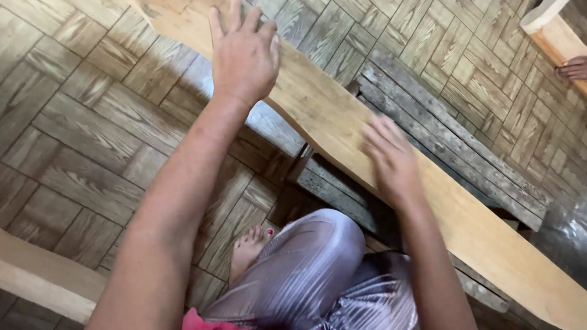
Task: The person sits on the floor and sands a long wooden plank using a sanding block. They hold the plank with one hand and rub the sanding block back and forth along its surface.
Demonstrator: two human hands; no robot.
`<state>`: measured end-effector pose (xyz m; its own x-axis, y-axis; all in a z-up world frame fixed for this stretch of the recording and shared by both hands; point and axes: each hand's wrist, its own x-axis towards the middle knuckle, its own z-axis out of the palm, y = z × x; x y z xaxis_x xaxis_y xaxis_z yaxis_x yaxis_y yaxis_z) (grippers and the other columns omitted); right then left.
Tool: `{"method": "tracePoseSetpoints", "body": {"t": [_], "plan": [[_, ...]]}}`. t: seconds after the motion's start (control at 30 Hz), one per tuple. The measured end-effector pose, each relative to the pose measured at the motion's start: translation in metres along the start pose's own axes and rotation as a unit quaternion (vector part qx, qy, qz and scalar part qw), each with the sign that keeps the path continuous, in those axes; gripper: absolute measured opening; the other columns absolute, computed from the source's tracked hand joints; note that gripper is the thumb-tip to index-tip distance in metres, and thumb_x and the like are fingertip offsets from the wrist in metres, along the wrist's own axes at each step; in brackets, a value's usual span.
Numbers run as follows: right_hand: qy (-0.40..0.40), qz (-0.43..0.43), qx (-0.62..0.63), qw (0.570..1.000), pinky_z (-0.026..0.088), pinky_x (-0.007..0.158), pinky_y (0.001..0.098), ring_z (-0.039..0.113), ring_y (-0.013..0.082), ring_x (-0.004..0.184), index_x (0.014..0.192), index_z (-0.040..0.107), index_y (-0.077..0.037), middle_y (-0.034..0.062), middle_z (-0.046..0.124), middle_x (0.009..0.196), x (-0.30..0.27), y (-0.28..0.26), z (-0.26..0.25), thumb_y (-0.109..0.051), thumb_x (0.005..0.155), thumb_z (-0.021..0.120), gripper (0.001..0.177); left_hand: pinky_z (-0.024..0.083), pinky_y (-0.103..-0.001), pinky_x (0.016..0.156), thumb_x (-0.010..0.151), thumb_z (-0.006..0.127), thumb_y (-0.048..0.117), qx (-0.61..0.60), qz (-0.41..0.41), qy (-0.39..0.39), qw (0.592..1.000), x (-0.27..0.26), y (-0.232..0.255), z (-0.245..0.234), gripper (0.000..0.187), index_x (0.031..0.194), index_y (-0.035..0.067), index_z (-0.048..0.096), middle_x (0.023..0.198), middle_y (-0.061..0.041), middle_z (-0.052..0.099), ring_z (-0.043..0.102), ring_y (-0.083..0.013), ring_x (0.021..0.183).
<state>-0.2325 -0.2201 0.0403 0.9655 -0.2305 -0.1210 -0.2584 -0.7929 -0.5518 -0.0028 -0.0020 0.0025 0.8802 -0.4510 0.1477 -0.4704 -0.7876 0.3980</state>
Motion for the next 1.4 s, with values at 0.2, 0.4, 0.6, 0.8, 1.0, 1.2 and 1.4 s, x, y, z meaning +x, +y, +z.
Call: {"method": "tracePoseSetpoints", "body": {"t": [0.2, 0.4, 0.6, 0.8, 1.0, 1.2, 1.4], "plan": [[0.122, -0.065, -0.075, 0.988, 0.032, 0.127, 0.0464, 0.043, 0.0379, 0.150, 0.142, 0.060, -0.003, 0.0212, 0.053, 0.153, -0.098, 0.124, -0.031, -0.016, 0.109, 0.052, 0.036, 0.011, -0.067, 0.119, 0.108, 0.040, 0.038, -0.014, 0.010, 0.013, 1.000, -0.003, 0.000, -0.003, 0.043, 0.136, 0.014, 0.062, 0.146, -0.012, 0.056, 0.031, -0.0405, 0.147], [0.100, -0.021, -0.087, 0.991, 0.028, 0.125, 0.0479, 0.038, 0.0373, 0.151, 0.141, 0.063, -0.008, 0.0178, 0.052, 0.154, -0.055, 0.095, -0.011, -0.031, 0.110, 0.045, 0.042, 0.013, -0.067, 0.118, 0.109, 0.040, 0.042, 0.030, 0.015, 0.007, 0.999, 0.001, 0.002, -0.001, 0.047, 0.140, 0.014, 0.061, 0.151, -0.015, 0.052, 0.029, -0.0391, 0.147], [0.135, -0.193, -0.081, 0.968, 0.041, 0.118, 0.0446, 0.055, 0.0365, 0.138, 0.135, 0.068, -0.003, 0.0217, 0.061, 0.142, 0.046, -0.014, 0.037, -0.024, 0.108, 0.057, 0.036, 0.011, -0.066, 0.120, 0.107, 0.039, 0.043, 0.017, -0.004, -0.011, 1.000, 0.000, 0.003, -0.003, 0.045, 0.137, 0.017, 0.062, 0.151, -0.013, 0.052, 0.028, -0.0387, 0.149], [0.094, -0.094, -0.066, 0.989, 0.040, 0.117, 0.0421, 0.053, 0.0280, 0.139, 0.139, 0.065, -0.015, 0.0099, 0.062, 0.146, 0.034, -0.015, 0.019, -0.028, 0.108, 0.050, 0.037, 0.010, -0.066, 0.119, 0.108, 0.033, 0.038, 0.008, 0.003, -0.007, 1.000, -0.002, 0.000, -0.004, 0.048, 0.139, 0.014, 0.060, 0.151, -0.015, 0.051, 0.027, -0.0401, 0.149], [0.156, -0.144, -0.090, 0.973, 0.039, 0.121, 0.0439, 0.053, 0.0379, 0.141, 0.136, 0.067, -0.003, 0.0206, 0.061, 0.145, -0.052, 0.067, -0.006, -0.016, 0.107, 0.057, 0.033, 0.013, -0.066, 0.119, 0.107, 0.041, 0.036, 0.005, 0.016, 0.017, 1.000, -0.004, 0.001, -0.006, 0.041, 0.135, 0.016, 0.064, 0.152, -0.012, 0.053, 0.030, -0.0396, 0.149], [0.210, -0.039, 0.015, 0.977, 0.046, 0.109, 0.0397, 0.064, 0.0271, 0.121, 0.122, 0.075, -0.004, 0.0128, 0.072, 0.125, -0.070, 0.054, -0.032, -0.020, 0.108, 0.051, 0.032, 0.001, -0.054, 0.125, 0.107, 0.039, 0.036, -0.079, -0.056, -0.086, 0.992, -0.020, 0.036, -0.029, 0.052, 0.155, 0.016, 0.040, 0.168, -0.016, 0.013, 0.006, -0.0314, 0.155], [0.317, 0.141, 0.456, 0.820, 0.060, 0.071, 0.0289, 0.068, 0.0122, 0.075, 0.121, 0.072, -0.017, 0.0000, 0.072, 0.091, -0.026, 0.019, -0.019, -0.027, 0.100, 0.072, 0.024, 0.029, -0.047, 0.125, 0.095, 0.063, 0.061, -0.456, -0.016, -0.064, 0.888, -0.063, 0.104, 0.003, 0.071, 0.149, 0.016, 0.054, 0.155, -0.014, 0.046, 0.036, -0.0330, 0.150]]}}
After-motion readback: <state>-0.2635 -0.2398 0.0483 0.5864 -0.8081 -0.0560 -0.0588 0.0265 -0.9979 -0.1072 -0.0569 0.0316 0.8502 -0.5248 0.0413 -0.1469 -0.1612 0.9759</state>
